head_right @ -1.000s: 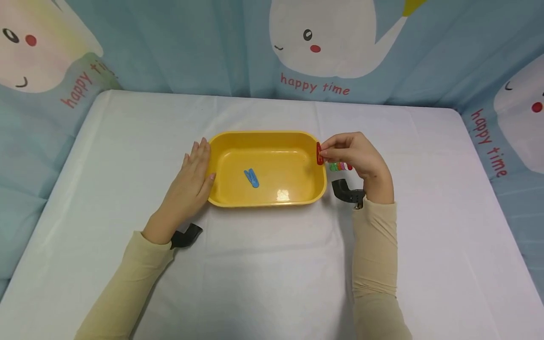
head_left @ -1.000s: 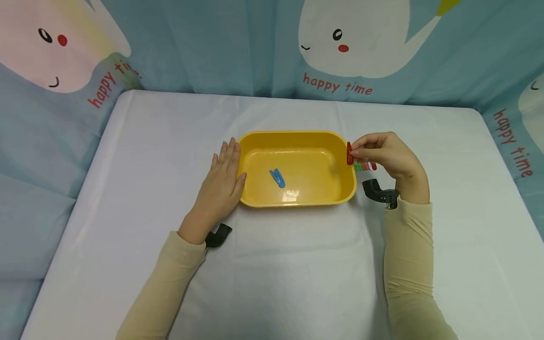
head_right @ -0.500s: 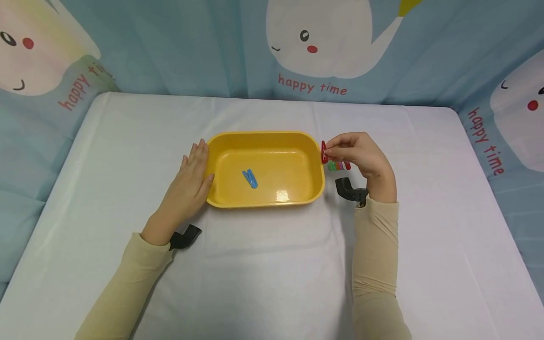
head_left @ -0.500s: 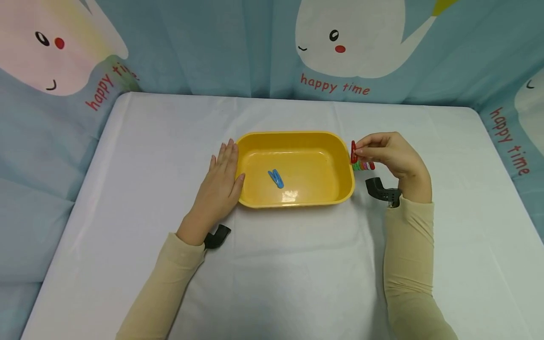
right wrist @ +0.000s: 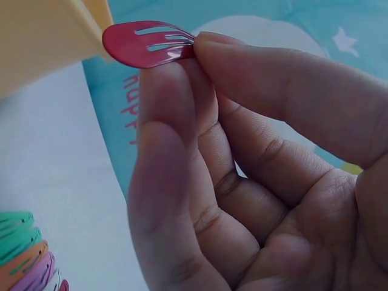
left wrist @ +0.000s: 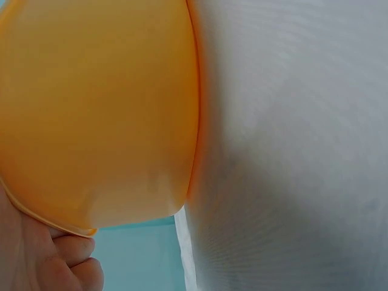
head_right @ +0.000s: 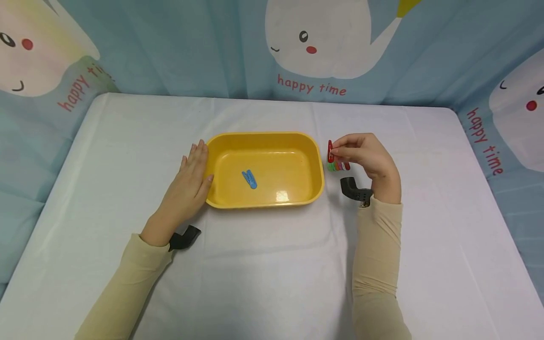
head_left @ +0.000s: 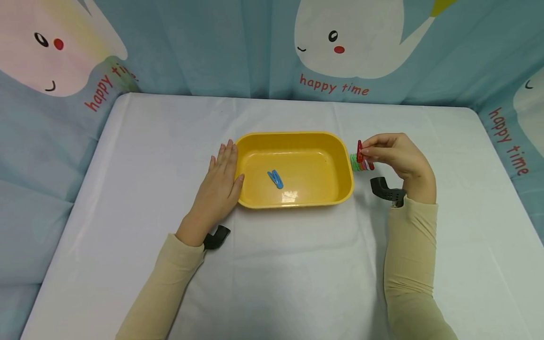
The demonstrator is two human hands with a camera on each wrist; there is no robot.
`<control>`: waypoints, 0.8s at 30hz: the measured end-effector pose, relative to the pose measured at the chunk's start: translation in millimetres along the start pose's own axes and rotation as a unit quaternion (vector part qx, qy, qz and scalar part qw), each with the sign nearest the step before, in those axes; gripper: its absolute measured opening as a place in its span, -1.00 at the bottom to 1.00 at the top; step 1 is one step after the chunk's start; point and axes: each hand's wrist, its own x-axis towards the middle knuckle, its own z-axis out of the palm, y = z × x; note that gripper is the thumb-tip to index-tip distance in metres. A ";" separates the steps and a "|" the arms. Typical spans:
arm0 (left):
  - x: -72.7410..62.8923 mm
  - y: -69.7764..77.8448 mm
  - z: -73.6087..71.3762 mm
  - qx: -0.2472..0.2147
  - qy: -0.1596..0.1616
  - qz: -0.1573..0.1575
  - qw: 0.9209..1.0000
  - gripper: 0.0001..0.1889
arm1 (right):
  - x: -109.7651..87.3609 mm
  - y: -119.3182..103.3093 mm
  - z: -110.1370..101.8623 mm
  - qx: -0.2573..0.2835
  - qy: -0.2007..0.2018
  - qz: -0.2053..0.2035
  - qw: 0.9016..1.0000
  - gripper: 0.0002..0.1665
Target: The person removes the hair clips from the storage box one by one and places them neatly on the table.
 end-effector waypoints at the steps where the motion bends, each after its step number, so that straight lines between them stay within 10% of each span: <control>1: 0.0 0.0 -0.1 0.000 0.000 0.000 1.000 -0.35 | -0.3 0.4 -0.6 0.000 0.003 0.001 1.000 -0.87; 24: -0.3 -0.3 0.4 -0.004 0.003 0.003 1.000 -0.35 | -0.6 14.0 -14.9 0.040 0.047 0.036 0.997 -0.83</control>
